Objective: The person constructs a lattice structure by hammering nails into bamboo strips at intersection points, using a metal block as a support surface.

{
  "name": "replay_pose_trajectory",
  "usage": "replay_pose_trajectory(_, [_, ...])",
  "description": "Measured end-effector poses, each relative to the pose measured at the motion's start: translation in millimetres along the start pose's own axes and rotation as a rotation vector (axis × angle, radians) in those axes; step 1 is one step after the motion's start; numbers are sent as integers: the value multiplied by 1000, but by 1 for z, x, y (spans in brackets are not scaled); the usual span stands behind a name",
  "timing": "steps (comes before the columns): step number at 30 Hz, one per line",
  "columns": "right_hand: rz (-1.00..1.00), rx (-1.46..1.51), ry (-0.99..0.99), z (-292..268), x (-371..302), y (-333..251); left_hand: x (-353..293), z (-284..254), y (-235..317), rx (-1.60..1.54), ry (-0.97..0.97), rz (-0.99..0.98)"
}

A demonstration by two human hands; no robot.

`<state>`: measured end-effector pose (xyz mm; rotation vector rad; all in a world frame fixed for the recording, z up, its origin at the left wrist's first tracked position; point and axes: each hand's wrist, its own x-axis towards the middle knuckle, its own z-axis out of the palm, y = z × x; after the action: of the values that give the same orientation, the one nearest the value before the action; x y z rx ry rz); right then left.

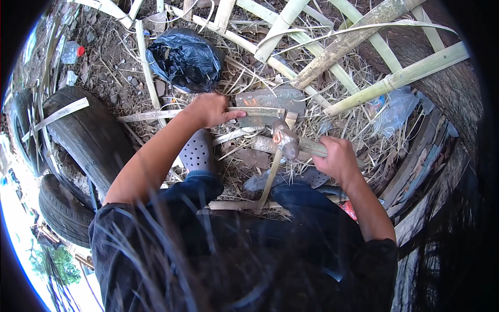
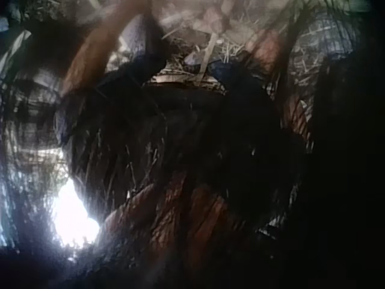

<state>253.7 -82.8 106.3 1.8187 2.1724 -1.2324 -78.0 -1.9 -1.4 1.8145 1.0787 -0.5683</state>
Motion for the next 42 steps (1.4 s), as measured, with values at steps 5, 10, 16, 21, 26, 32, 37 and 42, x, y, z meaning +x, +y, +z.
replay_pose_trajectory(5, [-18, -55, -31, 2, -1, -8, 1, -2, 2, -18, 11, 1])
replay_pose_trajectory(10, [-11, -19, -71, 0, -1, -16, -1, 3, -2, -17, 36, -2])
replay_pose_trajectory(16, [-30, -16, -21, -3, -6, -20, 1, 3, -1, 10, -2, -7])
replay_pose_trajectory(21, [76, -110, -38, 2, 9, -11, 1, 3, -2, 2, 15, 1])
replay_pose_trajectory(26, [17, -64, -38, -7, -7, -24, -1, -1, 0, -16, -39, -39])
replay_pose_trajectory(32, [33, -138, -39, -5, -5, -11, 3, 2, -1, -4, 105, -7])
replay_pose_trajectory(37, [80, -196, -130, -14, 10, -35, 0, -1, 1, -7, -34, -46])
replay_pose_trajectory(42, [90, -214, -122, -25, 4, -48, 1, 1, 3, 0, 10, -27])
